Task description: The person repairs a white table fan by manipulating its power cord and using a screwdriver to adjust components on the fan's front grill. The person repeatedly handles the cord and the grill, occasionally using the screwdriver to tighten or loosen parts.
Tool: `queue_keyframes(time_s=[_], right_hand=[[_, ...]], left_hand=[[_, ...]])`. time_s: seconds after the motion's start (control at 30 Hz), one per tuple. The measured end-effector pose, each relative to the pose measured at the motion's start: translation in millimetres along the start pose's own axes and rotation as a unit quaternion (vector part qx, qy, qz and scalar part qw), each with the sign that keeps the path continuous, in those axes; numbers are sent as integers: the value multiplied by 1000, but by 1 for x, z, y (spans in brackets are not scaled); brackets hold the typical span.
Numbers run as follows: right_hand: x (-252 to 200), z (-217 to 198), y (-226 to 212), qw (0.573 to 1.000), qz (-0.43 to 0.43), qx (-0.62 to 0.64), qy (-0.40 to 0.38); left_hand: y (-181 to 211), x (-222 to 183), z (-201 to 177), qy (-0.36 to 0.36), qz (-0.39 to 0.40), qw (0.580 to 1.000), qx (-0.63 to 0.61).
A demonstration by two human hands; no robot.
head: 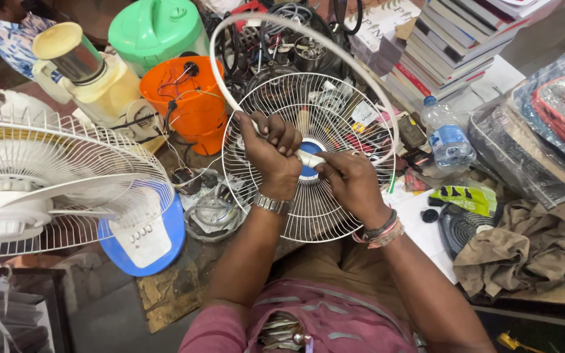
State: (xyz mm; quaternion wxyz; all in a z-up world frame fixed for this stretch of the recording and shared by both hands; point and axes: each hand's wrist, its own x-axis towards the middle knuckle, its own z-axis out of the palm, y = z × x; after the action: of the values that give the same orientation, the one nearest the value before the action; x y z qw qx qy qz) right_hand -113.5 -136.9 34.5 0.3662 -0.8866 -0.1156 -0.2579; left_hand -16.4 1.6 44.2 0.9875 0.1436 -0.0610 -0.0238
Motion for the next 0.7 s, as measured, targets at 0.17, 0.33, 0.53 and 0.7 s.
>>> queue_keyframes(time_s=[0.17, 0.33, 0.53, 0.7], right_hand=[[-6, -12, 13, 992, -87, -83, -43], [-27, -30, 29, 949, -167, -261, -55], [-58, -31, 50, 986, -76, -99, 113], [-77, -17, 100, 831, 277, 412, 252]], left_hand=[[6, -8, -15, -72, -18, 994, 84], [51, 8, -42, 79, -79, 972, 207], [78, 4, -84, 114, -17, 954, 276], [71, -32, -108, 121, -105, 940, 301]])
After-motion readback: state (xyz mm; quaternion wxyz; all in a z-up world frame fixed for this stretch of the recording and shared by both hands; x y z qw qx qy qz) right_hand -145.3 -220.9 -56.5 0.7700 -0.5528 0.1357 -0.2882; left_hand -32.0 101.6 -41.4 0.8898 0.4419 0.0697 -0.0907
